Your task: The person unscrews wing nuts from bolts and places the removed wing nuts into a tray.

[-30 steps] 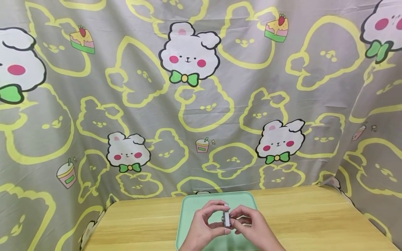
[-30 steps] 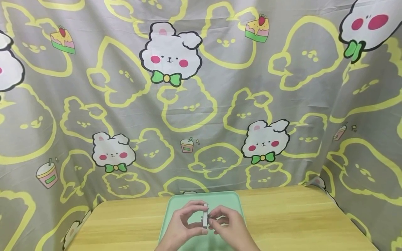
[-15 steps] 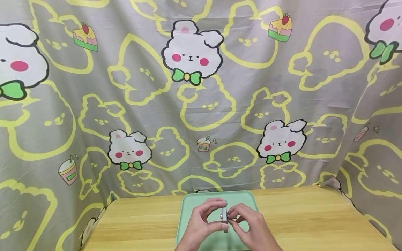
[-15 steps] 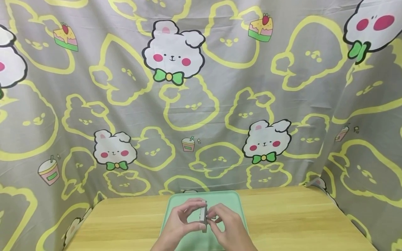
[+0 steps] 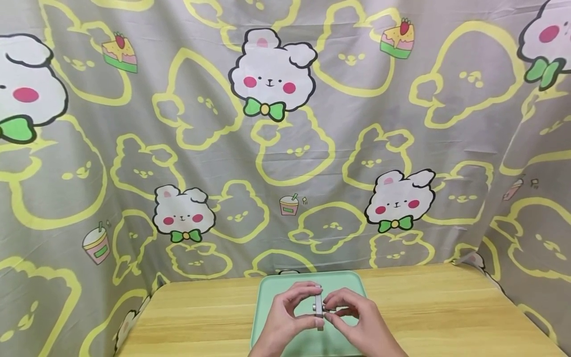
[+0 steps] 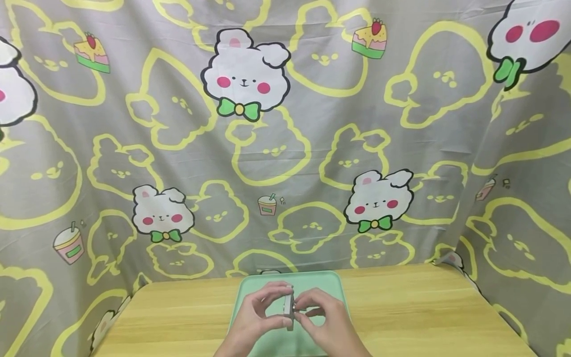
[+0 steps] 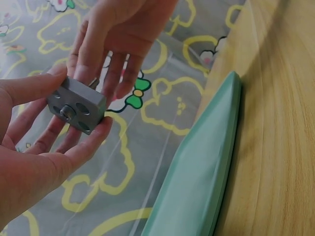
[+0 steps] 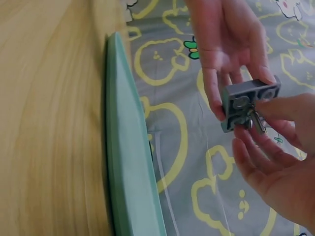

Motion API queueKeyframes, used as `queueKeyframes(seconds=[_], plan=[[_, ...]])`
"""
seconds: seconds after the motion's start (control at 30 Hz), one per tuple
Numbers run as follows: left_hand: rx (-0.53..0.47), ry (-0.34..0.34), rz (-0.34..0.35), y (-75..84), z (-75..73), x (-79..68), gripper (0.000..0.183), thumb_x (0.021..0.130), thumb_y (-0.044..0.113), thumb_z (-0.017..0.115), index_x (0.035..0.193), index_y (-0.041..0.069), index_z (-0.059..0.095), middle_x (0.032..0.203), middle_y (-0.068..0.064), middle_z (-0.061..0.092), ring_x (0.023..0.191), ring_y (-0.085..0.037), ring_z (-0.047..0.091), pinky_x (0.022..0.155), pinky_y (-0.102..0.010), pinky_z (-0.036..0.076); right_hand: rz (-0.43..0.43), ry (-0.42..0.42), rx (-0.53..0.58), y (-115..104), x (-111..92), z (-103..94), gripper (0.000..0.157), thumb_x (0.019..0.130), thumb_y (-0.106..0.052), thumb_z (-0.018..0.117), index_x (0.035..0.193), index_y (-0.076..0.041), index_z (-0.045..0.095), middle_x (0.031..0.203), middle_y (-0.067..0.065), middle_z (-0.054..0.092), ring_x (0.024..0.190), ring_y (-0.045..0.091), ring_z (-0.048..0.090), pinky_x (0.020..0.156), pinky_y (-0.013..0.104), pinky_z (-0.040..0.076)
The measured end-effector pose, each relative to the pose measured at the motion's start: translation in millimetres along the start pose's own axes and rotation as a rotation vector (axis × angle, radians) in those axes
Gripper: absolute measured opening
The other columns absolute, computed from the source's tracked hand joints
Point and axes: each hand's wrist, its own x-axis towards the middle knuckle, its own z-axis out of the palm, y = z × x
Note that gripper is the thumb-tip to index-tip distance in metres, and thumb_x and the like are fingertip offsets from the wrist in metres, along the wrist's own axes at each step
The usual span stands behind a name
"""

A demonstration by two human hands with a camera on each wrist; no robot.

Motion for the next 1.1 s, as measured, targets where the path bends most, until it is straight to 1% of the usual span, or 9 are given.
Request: queueKeyframes(seconds=[0.07,0.17,0.27,0.4,0.5,0.73,0.87,1.0,1.1], plan=[[-0.019,-0.004,-0.001,-0.4,0.2,0.2,0.049,0.080,-0.003,0.085,0.126,0.000,0.070,0.140,-0.018,0.055,0.134,-0.022,0.053,0.096,-0.044,0.060,0.080,-0.001,0.060,-1.4,0.1,-1.8,0.009,0.095,-0.016,0.076,0.101,-0.012,0.072,0.106,0.005,0.070,0.097,0.016,0.069,0.080,0.029,0.064],[-0.027,-0.015,0.010,0.1,0.3,1.3,0.052,0.078,-0.004,0.086,0.127,-0.004,0.068,0.140,-0.019,0.054,0.133,-0.022,0.052,0.095,-0.049,0.059,0.182,0.026,0.121,-2.5,2.2,-4.1,0.014,0.096,-0.019,0.074,0.103,-0.007,0.071,0.108,0.010,0.069,0.097,0.016,0.071,0.082,0.028,0.063],[-0.026,-0.032,0.015,1.2,1.5,2.4,0.053,0.077,-0.005,0.086,0.127,-0.006,0.067,0.139,-0.019,0.054,0.133,-0.022,0.053,0.095,-0.051,0.059,0.249,0.038,0.162,-1.7,4.6,-6.7,0.018,0.098,-0.018,0.072,0.106,-0.002,0.070,0.108,0.013,0.068,0.094,0.018,0.072,0.080,0.031,0.064],[-0.019,-0.043,0.012,1.9,3.8,2.1,0.051,0.077,-0.006,0.086,0.125,-0.006,0.067,0.139,-0.021,0.054,0.132,-0.023,0.053,0.095,-0.050,0.059,0.307,-0.026,0.243,3.6,5.7,-9.5,0.028,0.102,-0.018,0.067,0.116,0.006,0.067,0.109,0.016,0.069,0.092,0.024,0.074,0.078,0.035,0.065],[-0.013,-0.044,0.008,1.7,5.1,1.4,0.050,0.078,-0.008,0.084,0.125,-0.006,0.068,0.139,-0.021,0.054,0.132,-0.023,0.053,0.095,-0.048,0.060,0.337,-0.071,0.301,6.9,4.9,-9.4,0.033,0.102,-0.018,0.066,0.121,0.009,0.066,0.110,0.016,0.071,0.091,0.024,0.075,0.077,0.034,0.065],[-0.003,-0.056,0.008,0.7,6.3,0.8,0.049,0.079,-0.008,0.084,0.125,-0.004,0.068,0.138,-0.021,0.053,0.131,-0.023,0.053,0.095,-0.045,0.060,0.344,-0.080,0.313,5.8,3.7,-7.0,0.030,0.099,-0.014,0.070,0.117,0.011,0.067,0.102,0.014,0.072,0.086,0.019,0.075,0.075,0.031,0.065],[0.004,-0.058,0.013,-0.5,6.2,0.6,0.049,0.079,-0.007,0.084,0.125,-0.005,0.068,0.138,-0.021,0.053,0.131,-0.024,0.053,0.094,-0.046,0.060,0.322,-0.073,0.288,4.7,2.9,-5.7,0.023,0.098,-0.008,0.070,0.112,0.009,0.067,0.097,0.013,0.071,0.082,0.019,0.074,0.072,0.030,0.064],[0.009,-0.050,0.015,-1.4,5.9,0.8,0.050,0.078,-0.007,0.085,0.125,-0.006,0.067,0.138,-0.021,0.054,0.131,-0.023,0.053,0.094,-0.045,0.060,0.301,-0.066,0.254,3.2,2.4,-3.9,0.016,0.097,-0.005,0.070,0.109,0.004,0.066,0.098,0.013,0.069,0.081,0.019,0.074,0.070,0.030,0.063],[0.015,-0.043,0.012,-1.2,6.0,1.2,0.051,0.077,-0.007,0.085,0.125,-0.006,0.068,0.138,-0.021,0.055,0.131,-0.023,0.054,0.094,-0.044,0.060,0.272,-0.050,0.192,2.0,2.0,-2.1,0.012,0.096,-0.006,0.071,0.105,0.000,0.067,0.099,0.011,0.068,0.083,0.019,0.073,0.070,0.029,0.062]])
